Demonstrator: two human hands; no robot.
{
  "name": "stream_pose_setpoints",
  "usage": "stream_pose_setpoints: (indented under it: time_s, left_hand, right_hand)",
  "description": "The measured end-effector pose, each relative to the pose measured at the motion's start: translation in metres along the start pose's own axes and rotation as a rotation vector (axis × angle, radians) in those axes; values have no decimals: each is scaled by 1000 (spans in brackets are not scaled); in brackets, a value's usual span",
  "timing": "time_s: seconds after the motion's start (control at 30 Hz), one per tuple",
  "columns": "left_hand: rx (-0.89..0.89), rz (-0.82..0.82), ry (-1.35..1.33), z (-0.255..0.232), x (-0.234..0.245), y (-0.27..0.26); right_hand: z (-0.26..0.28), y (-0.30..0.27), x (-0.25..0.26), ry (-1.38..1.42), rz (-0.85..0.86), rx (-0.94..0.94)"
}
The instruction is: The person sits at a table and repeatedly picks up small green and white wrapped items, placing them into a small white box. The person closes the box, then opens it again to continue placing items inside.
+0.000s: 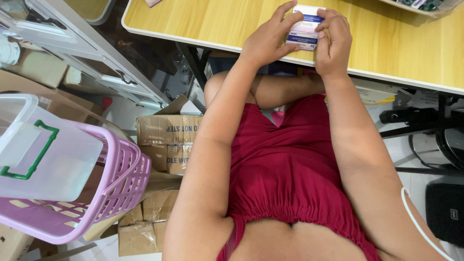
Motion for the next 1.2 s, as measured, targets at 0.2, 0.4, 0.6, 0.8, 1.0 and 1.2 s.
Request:
stream_pose_setpoints:
  time_s: [0.2,0.4,0.6,0.8,1.0,1.2]
  left_hand:
    - [-47,1,18,4,-3,1]
    - [54,-154,95,3,3,-10]
    - [191,-523,71,30,46,-63]
    - [333,-980,237,101,189,-176]
    - [508,-891,424,151,258,-209]
    - [493,-821,448,173,251,-175]
  right_hand:
    - [-3,-2,0,-73,15,23]
    - [-7,-9,4,42,-101,8]
    - [-43,-13,7,122,-196,-135]
    - [-47,-18,4,33,-134,-111]
    - [-36,-17,3,35,-100,-120]
    - [-30,-15,3,-126,-76,-65]
Point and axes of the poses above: each hand's wrist, its own y-axis towards the middle knuckle, its own x-axis out of the back of the hand, z = x × y, the point moved 6 cm from there along y, towards the middle knuckle
